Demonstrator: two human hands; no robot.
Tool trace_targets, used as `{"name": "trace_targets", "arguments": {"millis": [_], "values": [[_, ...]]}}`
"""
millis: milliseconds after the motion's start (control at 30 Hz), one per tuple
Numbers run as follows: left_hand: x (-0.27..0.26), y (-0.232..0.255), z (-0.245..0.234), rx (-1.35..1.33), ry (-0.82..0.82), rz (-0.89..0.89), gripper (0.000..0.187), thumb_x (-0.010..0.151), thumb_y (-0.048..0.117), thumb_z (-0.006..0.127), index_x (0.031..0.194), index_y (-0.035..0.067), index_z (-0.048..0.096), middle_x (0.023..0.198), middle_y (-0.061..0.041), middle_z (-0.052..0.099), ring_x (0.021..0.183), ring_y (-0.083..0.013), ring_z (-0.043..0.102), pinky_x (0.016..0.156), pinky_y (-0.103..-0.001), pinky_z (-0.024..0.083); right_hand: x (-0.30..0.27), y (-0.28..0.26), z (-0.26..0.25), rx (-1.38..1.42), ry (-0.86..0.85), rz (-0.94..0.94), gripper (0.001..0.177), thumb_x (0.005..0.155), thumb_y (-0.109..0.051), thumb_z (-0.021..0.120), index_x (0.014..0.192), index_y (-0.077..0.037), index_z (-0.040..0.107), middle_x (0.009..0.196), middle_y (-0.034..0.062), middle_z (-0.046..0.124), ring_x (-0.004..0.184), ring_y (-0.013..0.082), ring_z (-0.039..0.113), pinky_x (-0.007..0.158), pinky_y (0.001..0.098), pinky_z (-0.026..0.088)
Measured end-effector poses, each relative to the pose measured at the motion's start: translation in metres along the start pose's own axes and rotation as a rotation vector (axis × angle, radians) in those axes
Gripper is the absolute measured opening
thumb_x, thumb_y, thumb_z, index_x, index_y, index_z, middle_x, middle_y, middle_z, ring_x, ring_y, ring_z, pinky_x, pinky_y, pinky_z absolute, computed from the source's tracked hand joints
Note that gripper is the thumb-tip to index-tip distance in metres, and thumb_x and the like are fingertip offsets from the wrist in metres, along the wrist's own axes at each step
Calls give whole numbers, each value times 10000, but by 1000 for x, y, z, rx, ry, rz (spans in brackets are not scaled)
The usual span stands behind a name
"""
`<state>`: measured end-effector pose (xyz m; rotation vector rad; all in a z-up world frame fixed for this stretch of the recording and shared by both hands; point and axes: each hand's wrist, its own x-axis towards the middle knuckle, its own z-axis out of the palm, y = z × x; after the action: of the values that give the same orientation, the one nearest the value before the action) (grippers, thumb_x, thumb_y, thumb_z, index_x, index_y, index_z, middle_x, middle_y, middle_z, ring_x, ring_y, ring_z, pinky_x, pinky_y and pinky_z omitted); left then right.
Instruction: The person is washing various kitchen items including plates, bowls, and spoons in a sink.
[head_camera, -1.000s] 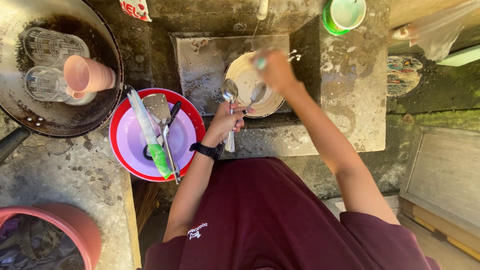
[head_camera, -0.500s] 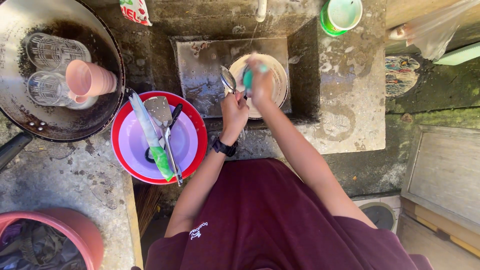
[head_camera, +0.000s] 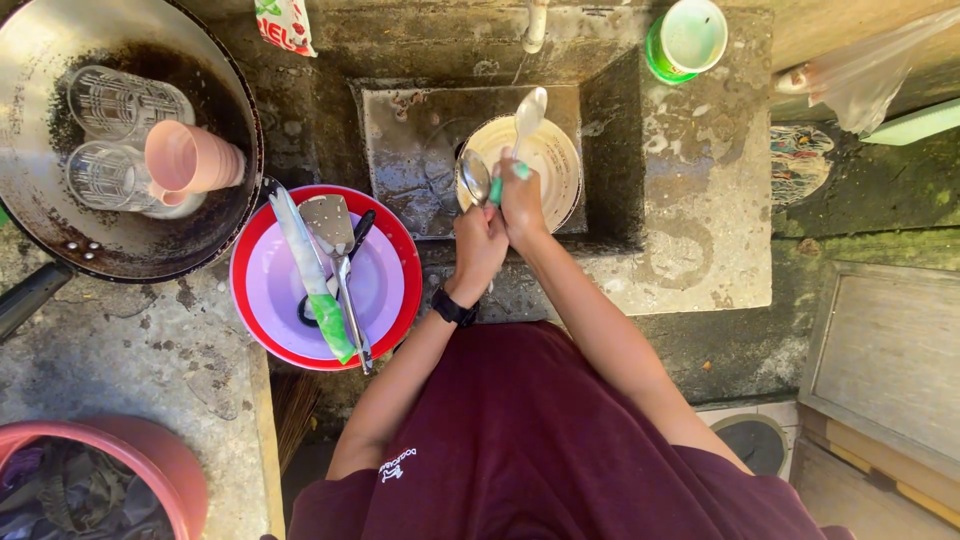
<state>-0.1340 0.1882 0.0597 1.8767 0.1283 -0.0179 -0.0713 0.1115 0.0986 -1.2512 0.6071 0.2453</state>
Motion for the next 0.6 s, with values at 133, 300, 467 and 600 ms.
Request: {"name": "trace_targets", "arguments": {"millis": [133,300,467,600], "values": [[-11,-1,0,35,-105,-7,311,962,13,582,667,-29,495,566,-150,555,482,-198,516,479,-364,362,39,14,-18,-195,196,41,514,1023,-517,400,763,-105,562,600,-10,459,470,131,374,464,340,361],[4,-7,-7,-82,91,139,296,955,26,589,695,-3,449,603,-124,521,537,-195,499,523,-373,397,-13,25,-1,-148,-60,62,536,1073,-506,307,823,-95,545,660,-6,509,597,122,478,568,341,470],[-7,47,-91,-193,192,54,244,1008,108,528,809,-30,505,676,-115,560,615,-206,548,590,-368,430,-49,40,27,-494,-357,-363,265,1006,-213,541,1162,-6,596,889,69,670,838,178,593,758,320,510],[-28,86,-143,-209,146,-79,234,1045,122,450,988,-51,596,706,-109,593,609,-189,550,592,-342,441,-60,72,38,-813,-645,-372,254,974,-179,569,1111,35,579,967,135,681,904,245,675,842,349,536]]}}
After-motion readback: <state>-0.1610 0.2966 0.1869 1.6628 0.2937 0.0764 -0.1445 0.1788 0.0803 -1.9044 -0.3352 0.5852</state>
